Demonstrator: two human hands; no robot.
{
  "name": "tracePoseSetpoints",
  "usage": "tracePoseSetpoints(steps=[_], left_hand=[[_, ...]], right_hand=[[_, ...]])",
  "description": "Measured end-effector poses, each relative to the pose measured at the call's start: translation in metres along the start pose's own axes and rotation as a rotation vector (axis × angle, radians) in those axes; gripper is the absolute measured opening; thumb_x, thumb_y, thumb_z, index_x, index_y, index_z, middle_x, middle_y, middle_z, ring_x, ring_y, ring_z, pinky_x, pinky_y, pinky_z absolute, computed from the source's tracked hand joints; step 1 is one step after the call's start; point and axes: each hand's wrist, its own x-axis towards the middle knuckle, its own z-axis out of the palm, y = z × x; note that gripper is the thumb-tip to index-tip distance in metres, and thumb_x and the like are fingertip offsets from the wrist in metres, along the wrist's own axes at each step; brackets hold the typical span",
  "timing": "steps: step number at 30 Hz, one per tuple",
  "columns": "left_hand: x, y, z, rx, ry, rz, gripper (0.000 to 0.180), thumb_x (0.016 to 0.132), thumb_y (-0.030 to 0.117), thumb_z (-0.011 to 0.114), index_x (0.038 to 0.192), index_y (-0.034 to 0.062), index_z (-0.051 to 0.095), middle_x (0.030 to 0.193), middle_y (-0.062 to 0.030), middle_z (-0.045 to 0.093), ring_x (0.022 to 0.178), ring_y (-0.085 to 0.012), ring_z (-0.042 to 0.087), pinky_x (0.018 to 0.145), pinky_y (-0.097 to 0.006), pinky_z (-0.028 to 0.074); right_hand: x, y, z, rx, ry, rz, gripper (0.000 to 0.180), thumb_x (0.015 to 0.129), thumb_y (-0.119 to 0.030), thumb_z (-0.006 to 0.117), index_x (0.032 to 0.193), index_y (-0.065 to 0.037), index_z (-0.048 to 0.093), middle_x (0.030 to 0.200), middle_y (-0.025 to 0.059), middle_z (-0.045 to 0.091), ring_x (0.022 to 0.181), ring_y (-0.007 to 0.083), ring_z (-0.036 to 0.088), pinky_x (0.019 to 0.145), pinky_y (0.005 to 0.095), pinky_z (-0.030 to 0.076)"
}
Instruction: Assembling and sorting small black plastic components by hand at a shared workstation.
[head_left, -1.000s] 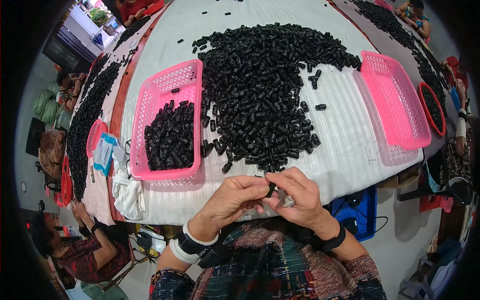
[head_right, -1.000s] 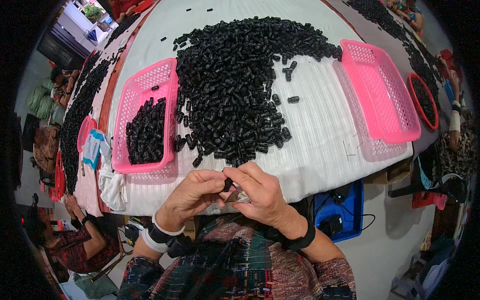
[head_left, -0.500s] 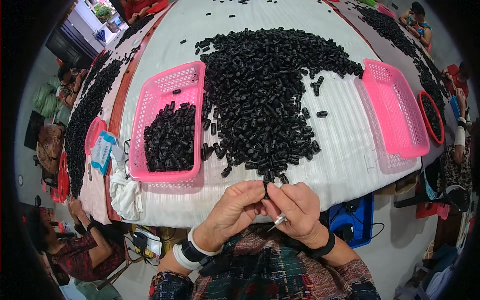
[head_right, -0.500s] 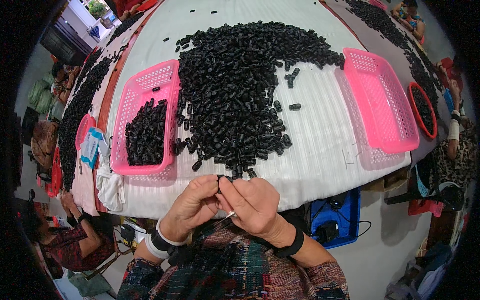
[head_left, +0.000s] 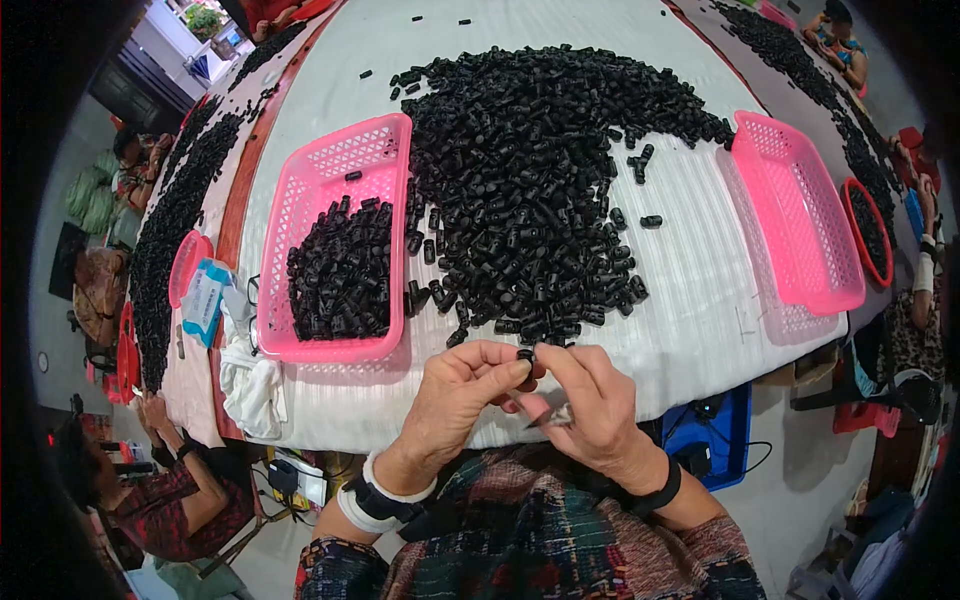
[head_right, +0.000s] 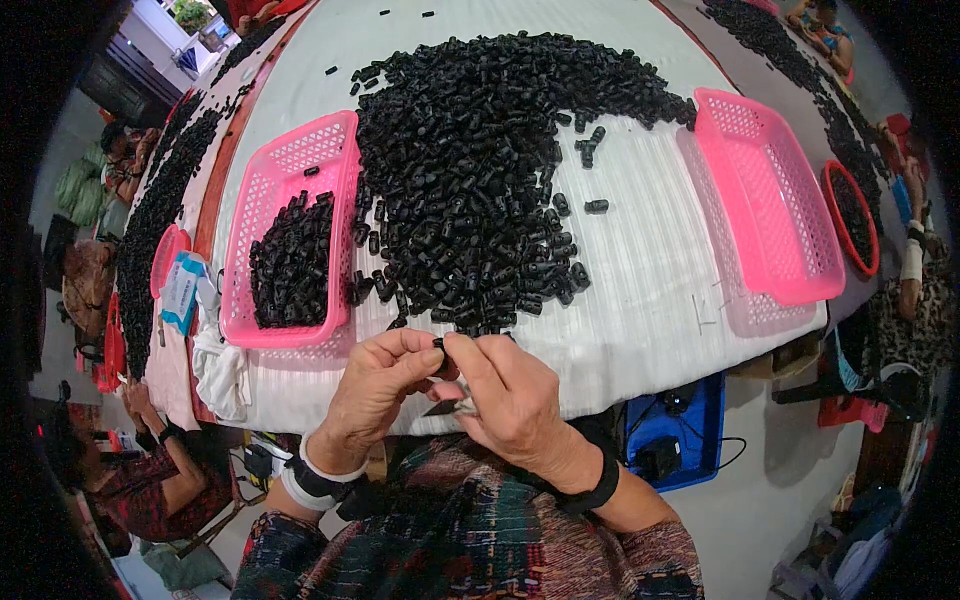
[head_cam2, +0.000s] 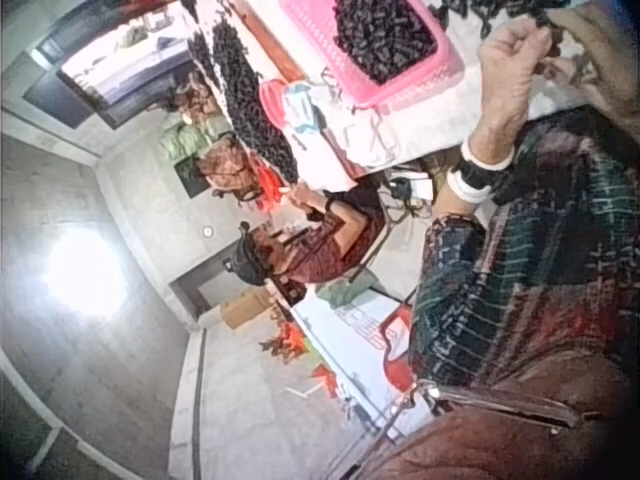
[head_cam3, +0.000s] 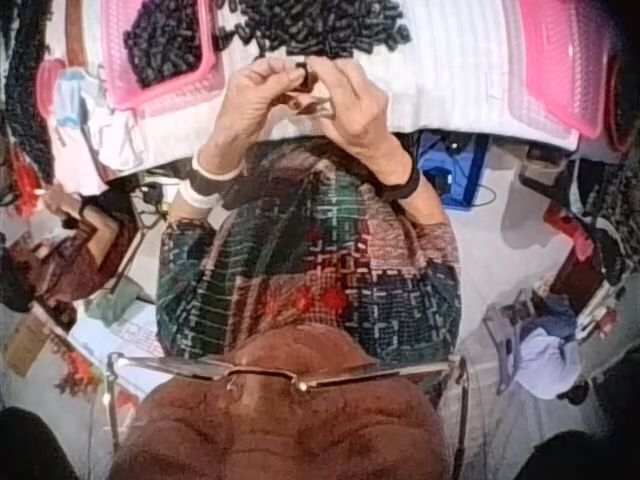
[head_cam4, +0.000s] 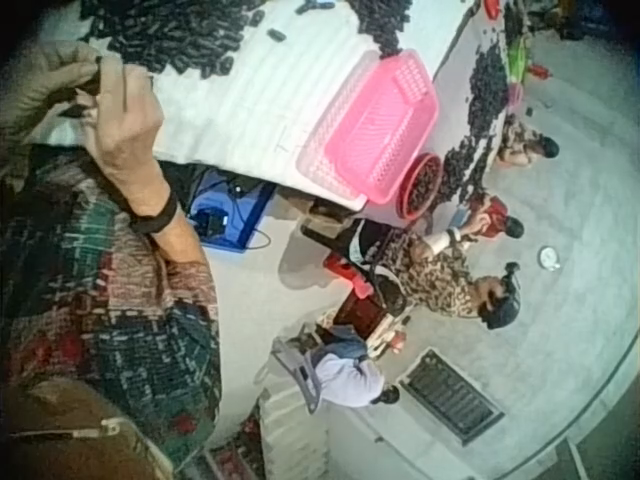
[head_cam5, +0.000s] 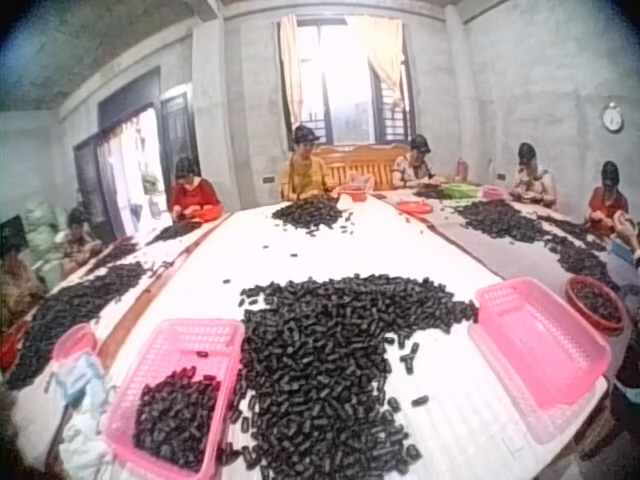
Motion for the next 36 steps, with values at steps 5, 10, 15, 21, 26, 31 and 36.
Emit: tracePoseSetpoints(steps=[5, 10, 15, 21, 26, 31, 36], left_hand=[[-0.003, -0.003, -0.003, 0.113, -0.045, 0.013, 0.019, 0.087, 0.013, 0.056, 0.098, -0.0022, 0.058, 0.087, -0.0088, 0.064, 0.074, -0.0121, 0.061, 0.062, -0.022, 0.047], [-0.001, -0.009, -0.006, -0.289, -0.254, -0.203, 0.024, 0.089, 0.017, 0.053, 0.104, -0.0021, 0.057, 0.097, -0.0097, 0.061, 0.081, -0.0122, 0.059, 0.065, -0.023, 0.048], [-0.001, -0.018, -0.004, -0.356, -0.289, -0.198, 0.025, 0.089, 0.017, 0.053, 0.105, -0.002, 0.057, 0.095, -0.0083, 0.061, 0.08, -0.0117, 0.057, 0.066, -0.024, 0.048], [-0.001, -0.022, 0.0, -0.415, -0.266, -0.151, 0.02, 0.09, 0.016, 0.052, 0.098, -0.0008, 0.058, 0.089, -0.0069, 0.06, 0.076, -0.0124, 0.056, 0.067, -0.025, 0.046], [0.0, -0.019, 0.002, -0.372, -0.162, -0.123, 0.019, 0.089, 0.014, 0.053, 0.1, -0.0013, 0.057, 0.086, -0.0081, 0.061, 0.073, -0.0134, 0.056, 0.066, -0.025, 0.046], [-0.001, -0.018, 0.001, -0.399, -0.132, -0.129, 0.019, 0.089, 0.011, 0.052, 0.102, -0.0019, 0.057, 0.088, -0.0096, 0.062, 0.074, -0.0143, 0.058, 0.066, -0.025, 0.048], [-0.002, -0.021, 0.0, -0.435, -0.098, -0.11, 0.017, 0.088, 0.008, 0.053, 0.101, -0.0017, 0.058, 0.088, -0.0102, 0.062, 0.076, -0.0151, 0.059, 0.065, -0.026, 0.049]], right_hand=[[-0.004, -0.001, 0.0, 0.07, -0.089, 0.108, 0.043, 0.06, 0.0, 0.074, 0.1, -0.001, 0.058, 0.085, 0.0094, 0.052, 0.064, 0.0205, 0.056, 0.054, 0.0286, 0.047], [-0.008, 0.007, -0.003, 0.429, -0.028, 0.272, 0.038, 0.068, 0.0, 0.072, 0.104, -0.002, 0.061, 0.091, 0.0053, 0.052, 0.067, 0.0066, 0.053, 0.055, 0.0188, 0.044], [-0.01, 0.004, -0.004, 0.54, -0.045, 0.373, 0.039, 0.067, -0.001, 0.073, 0.105, -0.002, 0.061, 0.091, 0.0061, 0.053, 0.074, 0.0108, 0.053, 0.062, 0.0221, 0.046], [-0.011, 0.006, 0.0, 0.431, -0.014, 0.265, 0.037, 0.072, -0.003, 0.07, 0.107, -0.002, 0.06, 0.093, 0.0063, 0.053, 0.068, 0.007, 0.052, 0.055, 0.0182, 0.043], [-0.009, 0.001, -0.001, 0.355, 0.02, 0.259, 0.04, 0.067, -0.001, 0.072, 0.105, -0.001, 0.061, 0.091, 0.0092, 0.055, 0.068, 0.0138, 0.055, 0.058, 0.0237, 0.047], [-0.011, 0.008, 0.003, 0.184, 0.076, 0.041, 0.037, 0.064, -0.003, 0.074, 0.098, 0.0, 0.063, 0.081, 0.0093, 0.057, 0.062, 0.0192, 0.055, 0.05, 0.0271, 0.044], [-0.008, 0.007, 0.001, 0.056, 0.119, -0.093, 0.036, 0.061, -0.004, 0.075, 0.094, 0.001, 0.064, 0.074, 0.0071, 0.057, 0.055, 0.0177, 0.052, 0.044, 0.0276, 0.038]])
